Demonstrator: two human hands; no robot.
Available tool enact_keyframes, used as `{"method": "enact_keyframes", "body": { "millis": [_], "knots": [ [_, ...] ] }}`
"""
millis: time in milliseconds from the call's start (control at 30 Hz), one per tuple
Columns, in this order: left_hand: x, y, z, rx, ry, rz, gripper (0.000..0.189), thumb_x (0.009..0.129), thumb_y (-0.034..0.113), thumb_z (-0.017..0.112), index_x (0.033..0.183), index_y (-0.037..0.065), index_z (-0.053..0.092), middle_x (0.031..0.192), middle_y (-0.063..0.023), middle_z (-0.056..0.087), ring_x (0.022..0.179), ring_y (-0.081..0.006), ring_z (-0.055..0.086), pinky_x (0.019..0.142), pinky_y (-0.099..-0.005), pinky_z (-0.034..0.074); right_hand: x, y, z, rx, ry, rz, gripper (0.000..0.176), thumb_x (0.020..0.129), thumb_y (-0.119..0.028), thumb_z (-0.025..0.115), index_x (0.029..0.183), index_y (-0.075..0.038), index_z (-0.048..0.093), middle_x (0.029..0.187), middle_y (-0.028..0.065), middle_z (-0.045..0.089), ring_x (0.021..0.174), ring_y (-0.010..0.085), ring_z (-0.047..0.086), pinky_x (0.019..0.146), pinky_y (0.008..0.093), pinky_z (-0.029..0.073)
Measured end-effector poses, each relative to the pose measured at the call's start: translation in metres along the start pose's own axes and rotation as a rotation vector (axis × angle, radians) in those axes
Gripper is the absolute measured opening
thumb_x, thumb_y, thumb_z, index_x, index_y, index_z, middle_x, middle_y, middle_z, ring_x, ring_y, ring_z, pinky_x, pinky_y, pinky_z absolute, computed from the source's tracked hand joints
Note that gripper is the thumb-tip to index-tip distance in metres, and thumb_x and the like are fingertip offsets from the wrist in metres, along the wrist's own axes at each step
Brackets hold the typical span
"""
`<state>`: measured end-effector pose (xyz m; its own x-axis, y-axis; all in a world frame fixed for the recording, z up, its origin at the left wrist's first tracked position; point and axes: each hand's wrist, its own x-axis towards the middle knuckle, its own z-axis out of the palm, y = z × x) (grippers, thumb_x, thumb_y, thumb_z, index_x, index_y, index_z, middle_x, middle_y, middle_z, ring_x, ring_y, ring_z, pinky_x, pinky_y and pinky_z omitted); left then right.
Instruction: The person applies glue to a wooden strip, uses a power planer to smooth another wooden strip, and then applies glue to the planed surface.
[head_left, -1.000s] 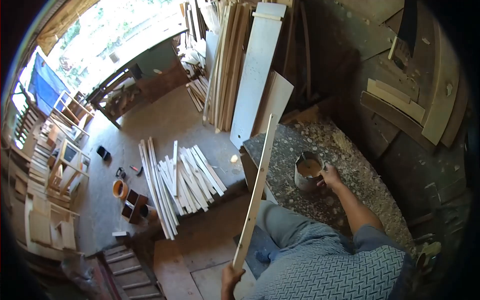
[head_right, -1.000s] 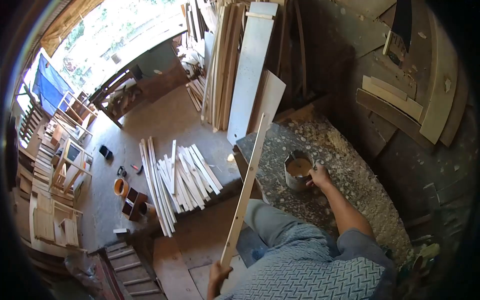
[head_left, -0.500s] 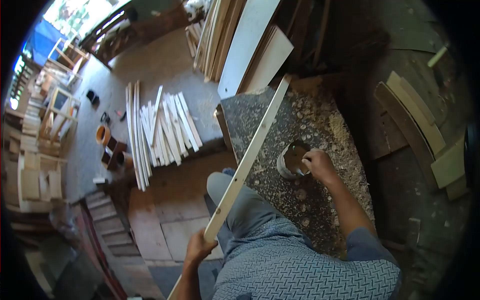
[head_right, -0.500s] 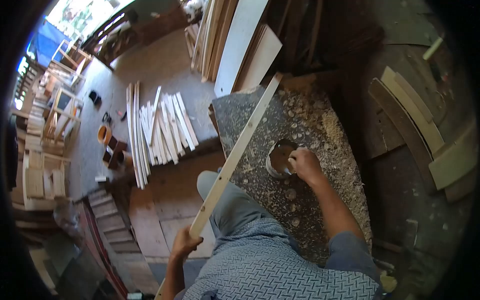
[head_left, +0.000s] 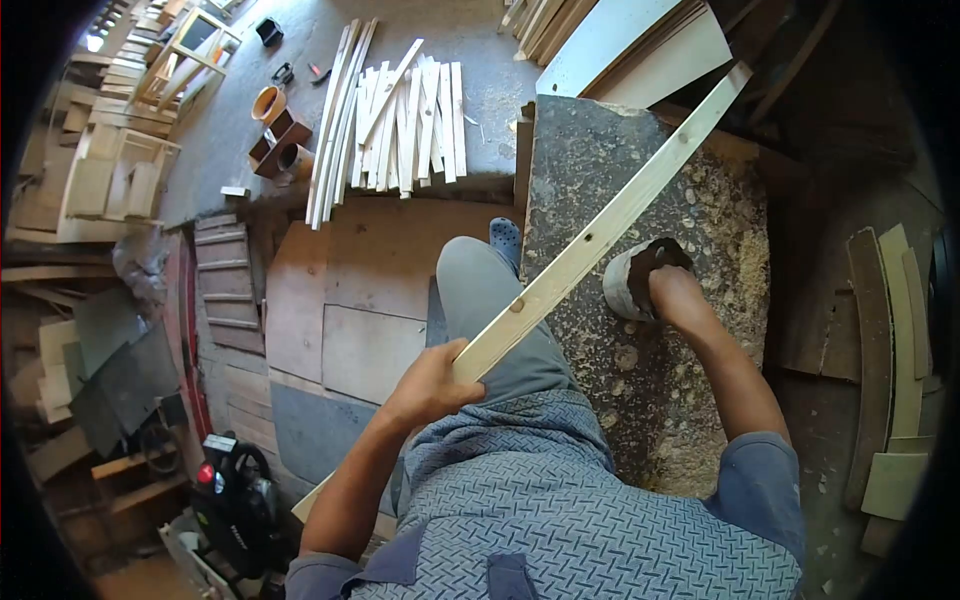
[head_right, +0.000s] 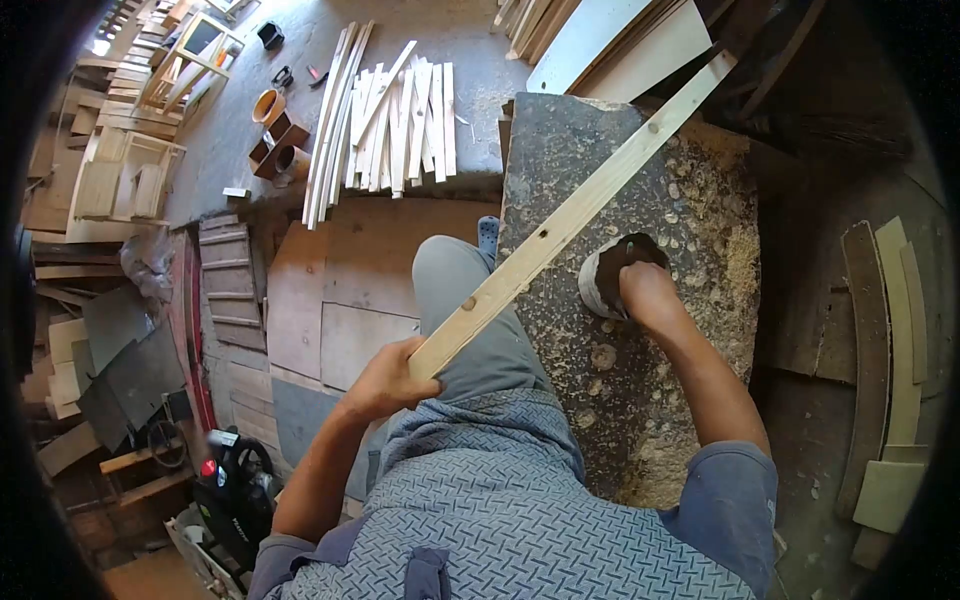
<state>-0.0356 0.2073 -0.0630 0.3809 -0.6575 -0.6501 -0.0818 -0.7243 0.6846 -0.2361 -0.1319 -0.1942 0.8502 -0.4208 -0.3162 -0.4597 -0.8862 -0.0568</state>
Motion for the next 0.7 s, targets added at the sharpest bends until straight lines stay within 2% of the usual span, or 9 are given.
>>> {"method": "enact_keyframes", "body": {
  "millis": [167, 233, 267, 333, 367, 433, 533, 600, 700],
  "knots": [
    [0.007, 0.018, 0.011, -0.013, -0.025, 0.093, 0.033, 0.072, 0.016, 0.071, 0.097, -0.004, 0.061, 0.077, -0.0099, 0.063, 0.068, -0.017, 0.059, 0.064, -0.0327, 0.049, 0.003, 0.002, -0.002, 0.019, 0.008, -0.03, 0.014, 0.079, -0.005, 0.057, 0.077, -0.001, 0.071, 0.083, 0.0234, 0.068, 0.08, 0.0398, 0.068, 0.075, 0.0489, 0.054],
    [0.006, 0.031, 0.016, -0.072, -0.079, 0.023, 0.038, 0.084, 0.033, 0.073, 0.094, -0.002, 0.061, 0.074, -0.0073, 0.06, 0.06, -0.0146, 0.056, 0.056, -0.0312, 0.048, 0.001, 0.001, -0.007, 0.046, 0.039, -0.048, 0.014, 0.079, -0.004, 0.057, 0.078, -0.001, 0.071, 0.083, 0.0241, 0.068, 0.08, 0.0404, 0.068, 0.075, 0.0495, 0.054],
    [0.008, 0.033, 0.02, -0.075, -0.082, 0.024, 0.038, 0.084, 0.033, 0.073, 0.094, -0.002, 0.061, 0.074, -0.0073, 0.06, 0.06, -0.0146, 0.056, 0.056, -0.0312, 0.048, -0.001, 0.001, -0.01, 0.053, 0.027, -0.038, 0.013, 0.078, -0.005, 0.059, 0.078, -0.001, 0.071, 0.085, 0.0236, 0.068, 0.08, 0.0404, 0.067, 0.074, 0.0497, 0.054],
    [0.012, 0.034, 0.028, -0.318, -0.163, -0.025, 0.054, 0.097, 0.059, 0.052, 0.096, 0.005, 0.055, 0.068, -0.0034, 0.054, 0.052, -0.0105, 0.05, 0.048, -0.0258, 0.043, -0.011, 0.0, -0.024, 0.059, 0.01, -0.028, 0.011, 0.078, -0.005, 0.061, 0.079, -0.001, 0.071, 0.086, 0.023, 0.068, 0.08, 0.0404, 0.067, 0.074, 0.05, 0.053],
    [0.014, 0.035, 0.029, -0.322, -0.165, -0.026, 0.054, 0.097, 0.059, 0.052, 0.096, 0.005, 0.055, 0.068, -0.0034, 0.054, 0.052, -0.0105, 0.05, 0.048, -0.0258, 0.043, -0.018, 0.001, -0.031, 0.141, 0.097, -0.047, 0.01, 0.079, -0.005, 0.062, 0.08, -0.001, 0.071, 0.087, 0.0213, 0.068, 0.08, 0.0395, 0.066, 0.074, 0.0489, 0.053],
    [0.019, 0.038, 0.031, -0.403, -0.247, -0.106, 0.078, 0.093, 0.078, 0.02, 0.094, 0.007, 0.053, 0.064, -0.004, 0.052, 0.05, -0.0121, 0.049, 0.048, -0.0272, 0.043, -0.034, -0.002, -0.045, 0.223, 0.177, -0.07, 0.008, 0.08, -0.005, 0.064, 0.081, 0.0, 0.071, 0.088, 0.0195, 0.068, 0.081, 0.0386, 0.066, 0.074, 0.0477, 0.052],
    [0.027, 0.044, 0.036, -0.342, -0.256, -0.102, 0.086, 0.09, 0.081, 0.011, 0.092, 0.007, 0.053, 0.062, -0.0047, 0.052, 0.05, -0.0135, 0.051, 0.048, -0.0281, 0.043, -0.05, -0.011, -0.06, 0.468, 0.288, 0.087, 0.01, 0.08, -0.009, 0.071, 0.086, -0.001, 0.072, 0.089, 0.0161, 0.067, 0.082, 0.0347, 0.065, 0.074, 0.0429, 0.051],
    [0.035, 0.051, 0.04, -0.321, -0.242, -0.093, 0.086, 0.091, 0.081, 0.012, 0.088, 0.006, 0.054, 0.062, -0.0048, 0.052, 0.05, -0.0136, 0.051, 0.048, -0.0283, 0.043, -0.058, -0.01, -0.061, 0.679, 0.385, 0.165, 0.013, 0.083, -0.009, 0.071, 0.091, 0.001, 0.072, 0.086, 0.0153, 0.067, 0.079, 0.0326, 0.065, 0.071, 0.0401, 0.05],
    [0.043, 0.061, 0.049, -0.267, -0.229, -0.094, 0.086, 0.091, 0.08, 0.012, 0.083, 0.006, 0.055, 0.061, -0.0049, 0.052, 0.05, -0.0139, 0.052, 0.048, -0.0287, 0.044, -0.067, -0.007, -0.054, 0.713, 0.427, 0.211, 0.013, 0.082, -0.009, 0.072, 0.091, 0.0, 0.073, 0.085, 0.0146, 0.067, 0.078, 0.0306, 0.065, 0.071, 0.0375, 0.05]
  ]
}}
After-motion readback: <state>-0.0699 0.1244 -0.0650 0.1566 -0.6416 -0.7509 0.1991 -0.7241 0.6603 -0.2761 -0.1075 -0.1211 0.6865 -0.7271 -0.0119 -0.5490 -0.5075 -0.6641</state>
